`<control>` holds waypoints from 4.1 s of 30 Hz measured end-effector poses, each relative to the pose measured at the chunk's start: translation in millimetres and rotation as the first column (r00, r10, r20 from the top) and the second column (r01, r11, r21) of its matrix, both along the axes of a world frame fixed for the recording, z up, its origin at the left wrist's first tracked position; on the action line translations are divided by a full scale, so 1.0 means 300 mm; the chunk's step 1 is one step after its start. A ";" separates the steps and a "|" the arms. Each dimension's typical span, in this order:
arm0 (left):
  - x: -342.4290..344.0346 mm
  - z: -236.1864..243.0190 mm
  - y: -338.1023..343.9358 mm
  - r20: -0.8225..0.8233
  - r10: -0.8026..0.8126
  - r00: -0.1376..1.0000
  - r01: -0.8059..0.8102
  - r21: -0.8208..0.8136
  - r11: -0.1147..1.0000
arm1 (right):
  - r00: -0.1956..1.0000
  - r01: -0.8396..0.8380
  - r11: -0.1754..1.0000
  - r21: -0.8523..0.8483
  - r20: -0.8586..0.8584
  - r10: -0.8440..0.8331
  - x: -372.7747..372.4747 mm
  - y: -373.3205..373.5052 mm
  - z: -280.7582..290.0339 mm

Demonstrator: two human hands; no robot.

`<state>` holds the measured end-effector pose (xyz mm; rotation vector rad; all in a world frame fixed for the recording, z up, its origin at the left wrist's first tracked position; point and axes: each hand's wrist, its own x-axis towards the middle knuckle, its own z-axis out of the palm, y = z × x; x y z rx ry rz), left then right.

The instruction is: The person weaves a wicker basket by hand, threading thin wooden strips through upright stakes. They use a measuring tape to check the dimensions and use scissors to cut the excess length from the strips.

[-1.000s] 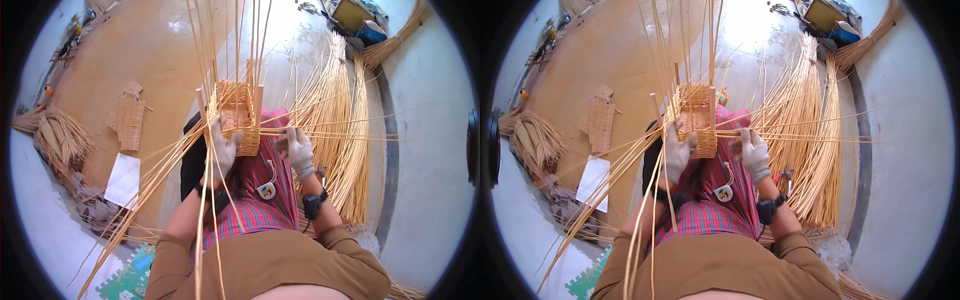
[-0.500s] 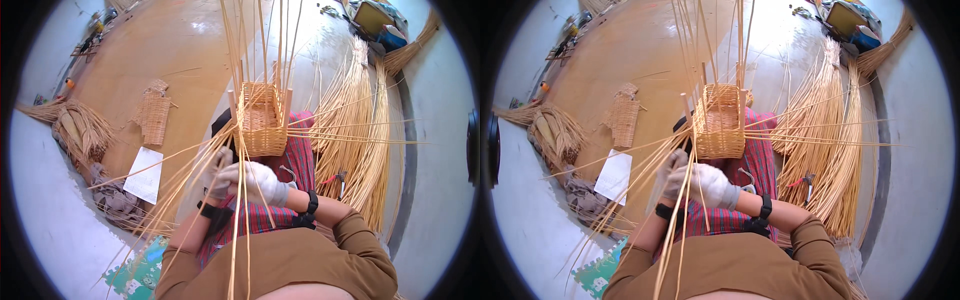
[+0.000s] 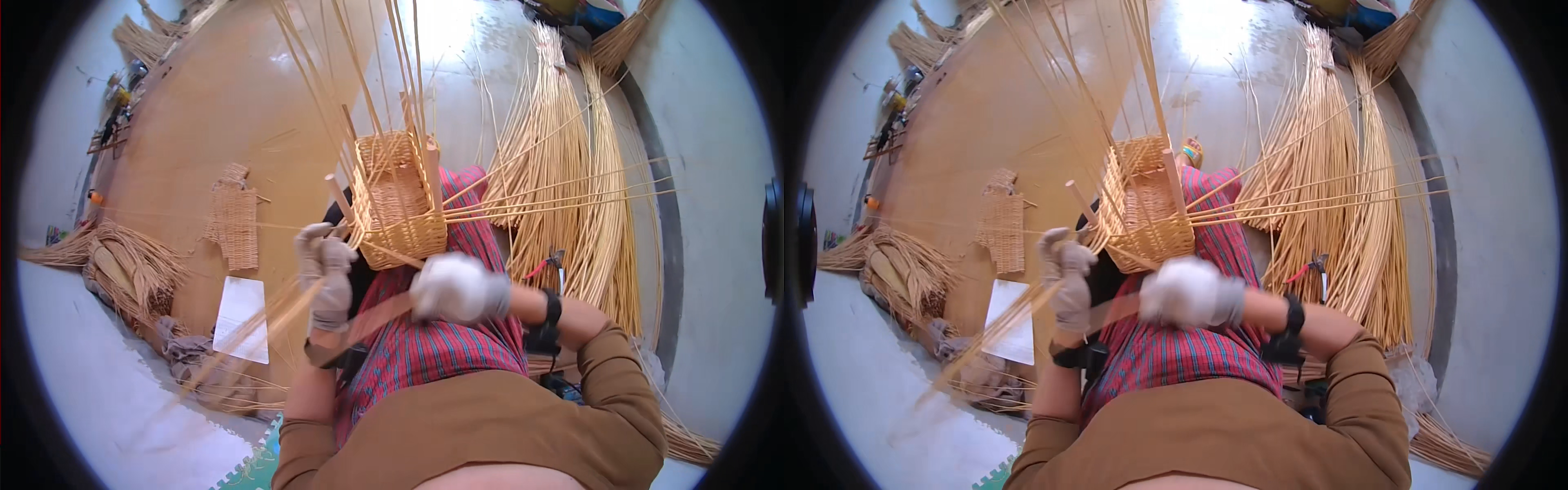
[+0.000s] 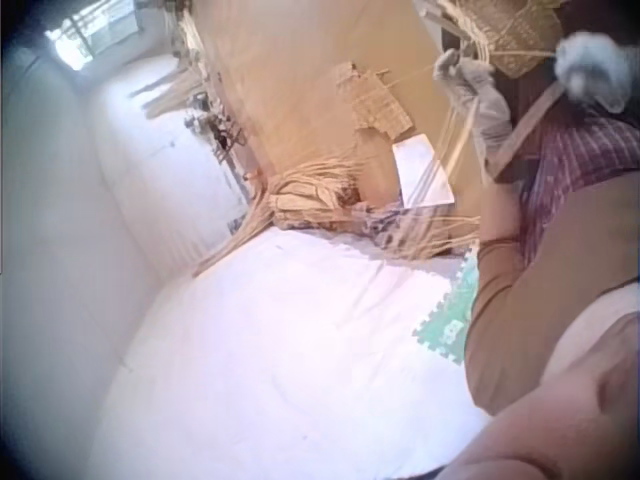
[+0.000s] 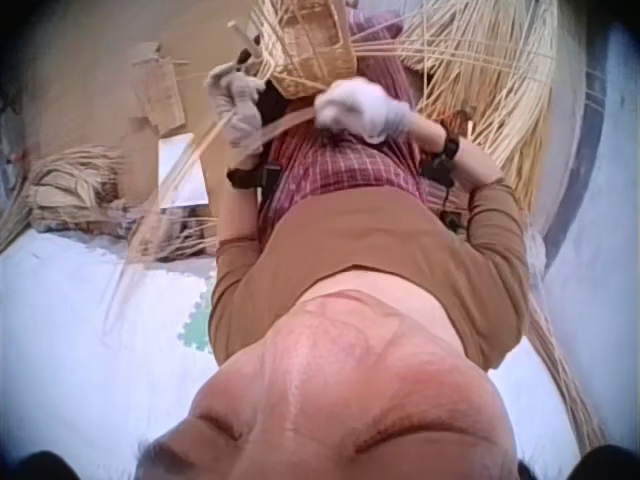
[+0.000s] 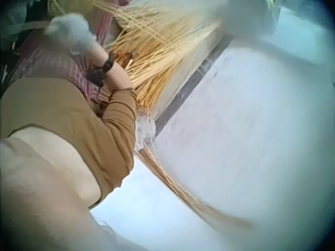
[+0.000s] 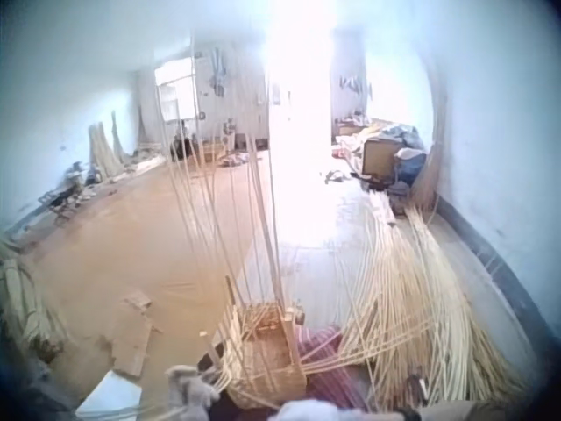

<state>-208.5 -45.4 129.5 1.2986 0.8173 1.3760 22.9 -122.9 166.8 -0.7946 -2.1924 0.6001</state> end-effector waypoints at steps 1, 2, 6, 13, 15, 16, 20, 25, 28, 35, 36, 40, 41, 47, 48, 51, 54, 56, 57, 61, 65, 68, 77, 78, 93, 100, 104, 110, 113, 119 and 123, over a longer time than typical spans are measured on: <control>-0.003 -0.023 -0.002 -0.045 -0.014 0.999 0.014 -0.006 1.000 | 0.957 0.018 0.958 -0.285 -0.274 -0.099 0.067 0.058 -0.065; -0.021 -0.037 -0.014 -0.089 -0.017 0.996 0.016 -0.012 1.000 | 0.733 -0.120 0.853 -0.508 -0.625 -0.269 0.132 0.115 -0.126; -0.012 -0.124 -0.105 -0.392 0.065 0.918 0.000 0.164 0.986 | 0.333 -0.124 0.774 -0.621 -0.761 -0.557 0.205 0.176 -0.228; 0.129 -0.232 0.098 -0.054 -0.055 0.997 0.052 -0.052 0.997 | 0.465 0.445 0.543 -0.712 -0.334 -0.820 0.222 0.128 -0.210; 0.142 -0.226 0.230 -0.294 -0.161 0.942 0.173 0.015 0.985 | 0.396 0.538 0.522 -0.662 -0.348 -0.850 0.183 0.136 -0.192; 0.129 -0.217 0.256 -0.414 -0.193 0.890 0.228 0.036 0.973 | 0.392 0.555 0.533 -0.638 -0.364 -0.845 0.178 0.138 -0.202; 0.127 -0.262 0.290 -0.301 -0.337 0.892 0.352 -0.005 0.936 | 0.359 0.570 0.504 -0.648 -0.356 -0.863 0.176 0.143 -0.203; 0.154 -0.259 0.244 -0.324 -0.173 0.930 0.216 0.101 0.971 | 0.449 0.498 0.595 -0.631 -0.400 -0.799 0.088 0.061 -0.114; 0.120 -0.256 0.230 -0.259 -0.197 0.946 0.215 0.042 0.976 | 0.647 0.495 0.774 -0.395 -0.426 -0.632 0.021 0.136 0.003; 0.156 -0.298 0.217 -0.264 -0.093 0.960 0.100 0.014 0.995 | 0.649 0.754 0.654 -0.061 -0.090 -0.756 -0.065 0.772 -0.028; 0.169 -0.307 0.226 -0.281 -0.071 0.957 0.090 0.054 0.995 | 0.641 0.759 0.641 -0.117 -0.039 -0.767 -0.042 0.807 -0.046; 0.141 -0.350 0.219 -0.131 -0.147 0.980 0.133 -0.104 0.986 | 0.633 0.564 0.790 -0.242 -0.488 -0.601 -0.072 0.593 0.049; 0.130 -0.362 0.208 -0.086 -0.102 0.991 0.094 -0.090 0.992 | 0.633 0.571 0.683 -0.456 -0.285 -0.720 -0.071 0.446 0.110; 0.186 -0.301 0.138 -0.100 0.062 0.993 -0.067 -0.046 0.997 | 0.087 0.274 0.557 -0.784 -0.556 -0.826 0.182 0.049 -0.245; 0.178 -0.312 0.108 -0.104 0.116 0.988 -0.123 -0.063 0.990 | 0.060 0.261 0.552 -0.792 -0.558 -0.828 0.204 0.034 -0.221; 0.121 -0.237 -0.023 -0.565 0.280 0.776 -0.163 0.249 0.955 | 0.150 0.398 0.485 -0.779 -0.466 -0.872 0.295 0.007 -0.247; 0.218 -0.169 -0.036 -0.559 0.152 0.815 0.112 0.410 0.905 | -0.020 0.310 0.498 -0.810 -0.529 -0.848 0.216 0.007 -0.216; 0.311 -0.130 0.053 -0.565 -0.078 0.821 0.134 0.058 0.989 | 0.044 0.380 0.454 -0.806 -0.474 -0.879 0.215 0.009 -0.203; 0.315 -0.153 0.118 -0.569 -0.249 0.784 0.191 -0.160 0.968 | 0.072 0.410 0.427 -0.806 -0.438 -0.896 0.209 0.011 -0.199; 0.342 -0.235 0.169 -0.579 -0.205 0.789 0.168 -0.118 0.979 | 0.583 0.594 0.773 -0.222 -0.543 -0.605 0.185 0.234 -0.055; 0.389 -0.079 0.129 -0.496 -0.318 0.808 0.101 -0.416 0.904 | 0.728 0.667 0.726 0.170 -0.356 -0.585 0.154 0.549 0.034; 0.343 -0.133 0.132 -0.475 -0.279 0.835 0.067 -0.415 0.907 | 0.432 0.500 0.706 -0.502 -0.562 -0.706 0.136 0.527 0.092; 0.412 -0.027 0.011 -0.643 0.196 0.741 0.108 0.402 0.909 | 0.176 0.512 0.555 -0.656 -0.552 -0.815 0.449 0.320 -0.268; 0.402 -0.064 0.004 -0.683 0.200 0.702 0.156 0.422 0.893 | 0.151 0.498 0.482 -0.721 -0.475 -0.867 0.461 0.299 -0.293; 0.352 -0.194 0.015 -0.471 -0.065 0.880 0.213 0.268 0.940 | 0.834 0.121 0.953 -0.279 -0.491 -0.250 -0.041 0.059 -0.038; 0.280 -0.167 0.009 0.027 -0.033 0.999 0.038 -0.207 0.978 | 0.737 0.675 0.650 -0.348 0.344 -0.581 0.191 0.259 -0.131; 0.361 -0.124 0.027 -0.105 0.039 0.994 -0.051 -0.121 0.991 | 0.601 0.798 0.541 -0.266 0.403 -0.690 0.126 0.262 -0.157; 0.597 0.080 0.197 -0.328 0.019 0.945 0.032 0.148 0.988 | 0.363 0.926 0.377 -0.005 0.276 -0.890 0.049 0.275 -0.284; 0.630 0.008 0.261 -0.043 -0.296 0.954 0.291 -0.093 0.952 | 0.326 0.944 0.328 -0.046 0.292 -0.899 0.033 0.300 -0.271; 0.566 -0.029 0.124 -0.366 -0.131 0.921 0.189 0.128 0.973 | 0.412 0.886 0.354 -0.299 0.163 -0.896 0.081 0.338 -0.342; 0.293 -0.110 0.006 -0.663 -0.003 0.748 0.339 0.379 0.861 | 0.334 0.940 0.261 -0.222 0.423 -0.842 0.087 0.326 -0.226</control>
